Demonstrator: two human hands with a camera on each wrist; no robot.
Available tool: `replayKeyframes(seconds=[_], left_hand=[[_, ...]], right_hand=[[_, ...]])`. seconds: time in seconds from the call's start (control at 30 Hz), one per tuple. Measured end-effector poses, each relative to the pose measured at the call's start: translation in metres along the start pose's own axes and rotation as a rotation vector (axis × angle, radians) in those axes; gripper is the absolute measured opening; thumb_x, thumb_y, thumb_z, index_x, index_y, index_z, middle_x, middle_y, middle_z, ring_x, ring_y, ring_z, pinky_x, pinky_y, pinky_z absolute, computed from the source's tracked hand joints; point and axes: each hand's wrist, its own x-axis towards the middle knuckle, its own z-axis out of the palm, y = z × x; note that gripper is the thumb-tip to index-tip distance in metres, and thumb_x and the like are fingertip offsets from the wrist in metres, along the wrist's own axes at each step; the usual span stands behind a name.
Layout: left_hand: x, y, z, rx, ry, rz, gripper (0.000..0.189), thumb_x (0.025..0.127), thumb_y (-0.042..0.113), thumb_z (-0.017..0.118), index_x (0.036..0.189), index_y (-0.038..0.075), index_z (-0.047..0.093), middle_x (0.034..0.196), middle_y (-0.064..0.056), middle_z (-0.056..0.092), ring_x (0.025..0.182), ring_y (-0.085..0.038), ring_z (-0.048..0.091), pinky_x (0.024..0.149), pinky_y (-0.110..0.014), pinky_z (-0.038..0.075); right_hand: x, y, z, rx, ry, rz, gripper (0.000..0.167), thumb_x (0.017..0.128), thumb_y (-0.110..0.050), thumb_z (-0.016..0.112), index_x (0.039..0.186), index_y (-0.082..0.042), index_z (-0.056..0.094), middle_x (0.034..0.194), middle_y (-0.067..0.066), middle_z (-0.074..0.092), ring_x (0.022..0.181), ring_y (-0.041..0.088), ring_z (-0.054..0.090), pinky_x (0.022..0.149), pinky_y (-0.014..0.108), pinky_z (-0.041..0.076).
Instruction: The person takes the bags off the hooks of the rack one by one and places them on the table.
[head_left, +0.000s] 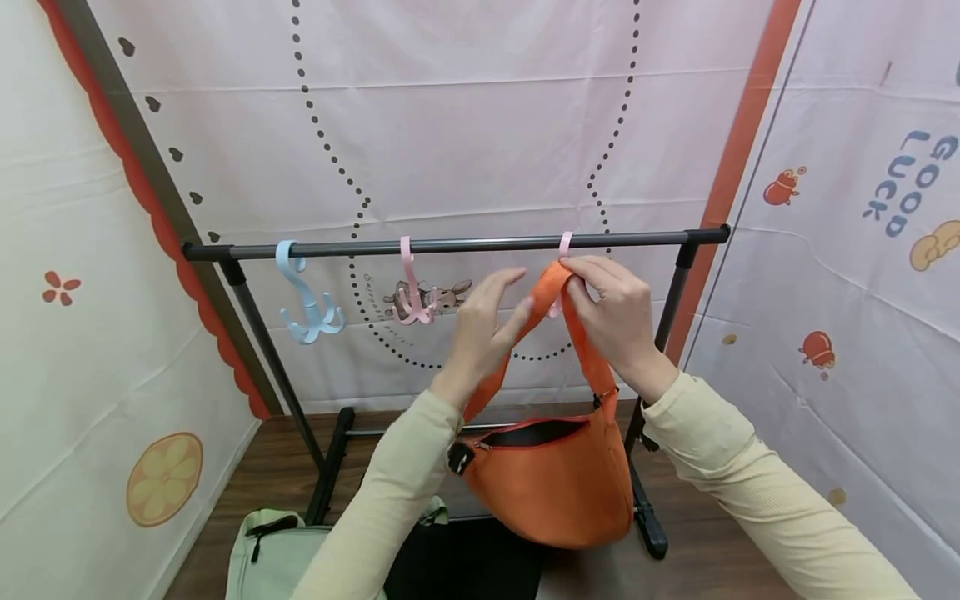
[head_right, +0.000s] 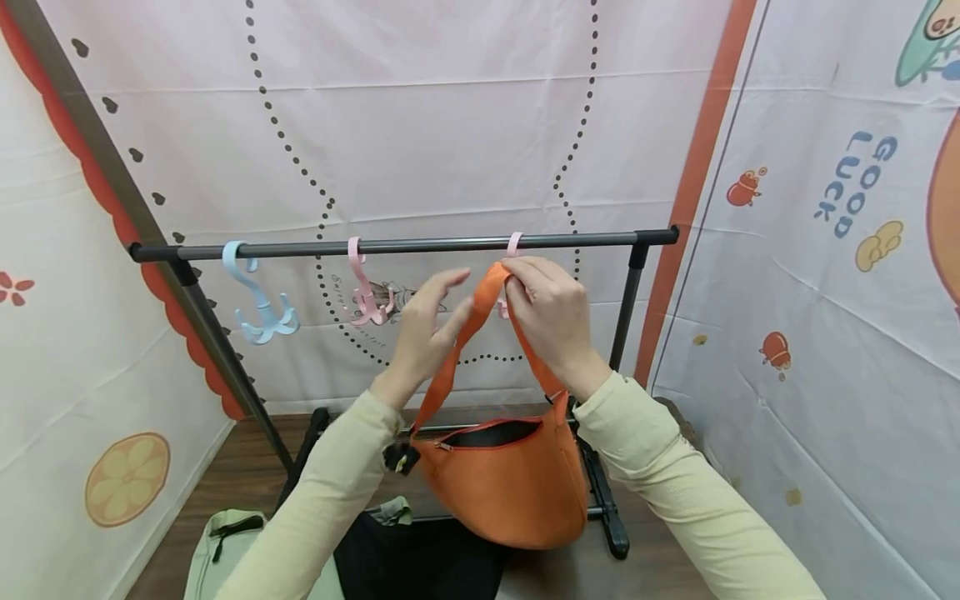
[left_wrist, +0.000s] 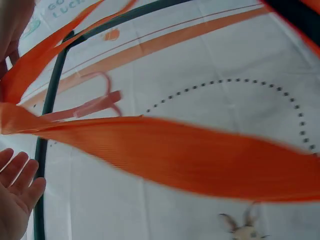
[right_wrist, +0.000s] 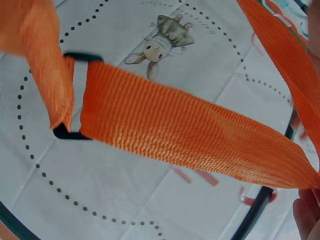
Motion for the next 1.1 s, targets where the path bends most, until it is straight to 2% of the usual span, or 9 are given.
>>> replayKeyframes(seconds=[0.17, 0.3, 0.47, 0.6, 0.63, 0.7, 0.9, 1.0, 1.1], left_hand=[[-0.055, -0.015, -0.002, -0.005, -0.094, -0.096, 0.052, 0.083, 0.024, 0.067, 0.126, 0.003, 0.048, 0.119, -0.012, 0.057, 0.108, -0.022, 0.054, 0.088, -0.037, 0.045], [-0.098, -0.032, -0.005, -0.02, -0.132, -0.201, 0.06, 0.08, 0.021, 0.071, 0.13, 0.005, 0.044, 0.12, -0.01, 0.056, 0.1, -0.022, 0.057, 0.08, -0.038, 0.049], [-0.141, -0.045, -0.01, -0.04, -0.121, -0.34, 0.064, 0.077, 0.02, 0.074, 0.132, 0.006, 0.043, 0.122, -0.011, 0.054, 0.101, -0.024, 0.058, 0.08, -0.038, 0.05], [-0.172, -0.052, -0.01, -0.037, -0.09, -0.468, 0.067, 0.075, 0.021, 0.075, 0.132, 0.007, 0.043, 0.125, -0.012, 0.052, 0.108, -0.026, 0.054, 0.084, -0.041, 0.048], [-0.18, -0.052, -0.01, -0.051, -0.087, -0.512, 0.067, 0.075, 0.021, 0.075, 0.132, 0.006, 0.042, 0.126, -0.013, 0.051, 0.11, -0.027, 0.053, 0.086, -0.042, 0.047], [-0.196, -0.052, -0.008, -0.134, -0.077, -0.645, 0.068, 0.075, 0.022, 0.075, 0.132, 0.006, 0.041, 0.128, -0.014, 0.049, 0.116, -0.03, 0.048, 0.09, -0.045, 0.045], [-0.232, -0.042, 0.001, -0.542, -0.091, -1.136, 0.073, 0.079, 0.028, 0.071, 0.137, 0.005, 0.034, 0.137, -0.019, 0.036, 0.12, -0.034, 0.044, 0.089, -0.04, 0.046], [-0.241, -0.034, 0.005, -0.65, -0.108, -1.272, 0.076, 0.08, 0.031, 0.07, 0.138, 0.002, 0.03, 0.14, -0.023, 0.03, 0.123, -0.036, 0.04, 0.089, -0.039, 0.046], [-0.247, -0.028, 0.009, -0.706, -0.098, -1.336, 0.076, 0.08, 0.031, 0.069, 0.138, 0.001, 0.03, 0.14, -0.024, 0.031, 0.123, -0.035, 0.041, 0.09, -0.037, 0.046]], right_hand=[[0.003, -0.007, -0.004, -0.011, 0.004, -0.021, 0.018, 0.083, 0.004, 0.056, 0.096, 0.002, 0.07, 0.089, 0.013, 0.068, 0.084, 0.025, 0.064, 0.071, 0.036, 0.052], [0.007, -0.014, -0.008, -0.015, 0.015, -0.049, 0.02, 0.083, 0.004, 0.055, 0.096, 0.001, 0.07, 0.09, 0.012, 0.068, 0.084, 0.025, 0.063, 0.07, 0.035, 0.052], [0.013, -0.019, -0.01, -0.023, 0.037, -0.071, 0.018, 0.083, 0.003, 0.056, 0.095, 0.001, 0.07, 0.089, 0.013, 0.068, 0.082, 0.025, 0.063, 0.07, 0.036, 0.052], [0.017, -0.022, -0.012, -0.019, 0.04, -0.064, 0.017, 0.084, 0.002, 0.056, 0.094, 0.002, 0.07, 0.088, 0.013, 0.068, 0.082, 0.025, 0.064, 0.071, 0.036, 0.052], [0.017, -0.022, -0.012, -0.019, 0.039, -0.061, 0.017, 0.084, 0.002, 0.056, 0.094, 0.002, 0.07, 0.088, 0.013, 0.068, 0.082, 0.025, 0.064, 0.071, 0.036, 0.052], [0.018, -0.022, -0.012, -0.016, 0.036, -0.054, 0.018, 0.084, 0.003, 0.056, 0.094, 0.002, 0.07, 0.088, 0.013, 0.068, 0.082, 0.025, 0.064, 0.07, 0.036, 0.052], [0.017, -0.022, -0.015, -0.012, 0.031, -0.035, 0.018, 0.083, 0.003, 0.056, 0.095, 0.001, 0.07, 0.088, 0.013, 0.068, 0.083, 0.025, 0.064, 0.07, 0.036, 0.052], [0.017, -0.023, -0.017, -0.01, 0.03, -0.032, 0.018, 0.083, 0.003, 0.056, 0.095, 0.002, 0.07, 0.088, 0.013, 0.068, 0.083, 0.025, 0.064, 0.071, 0.036, 0.052], [0.016, -0.024, -0.02, -0.012, 0.031, -0.031, 0.019, 0.083, 0.003, 0.055, 0.095, 0.001, 0.07, 0.088, 0.013, 0.068, 0.082, 0.025, 0.064, 0.068, 0.035, 0.052]])
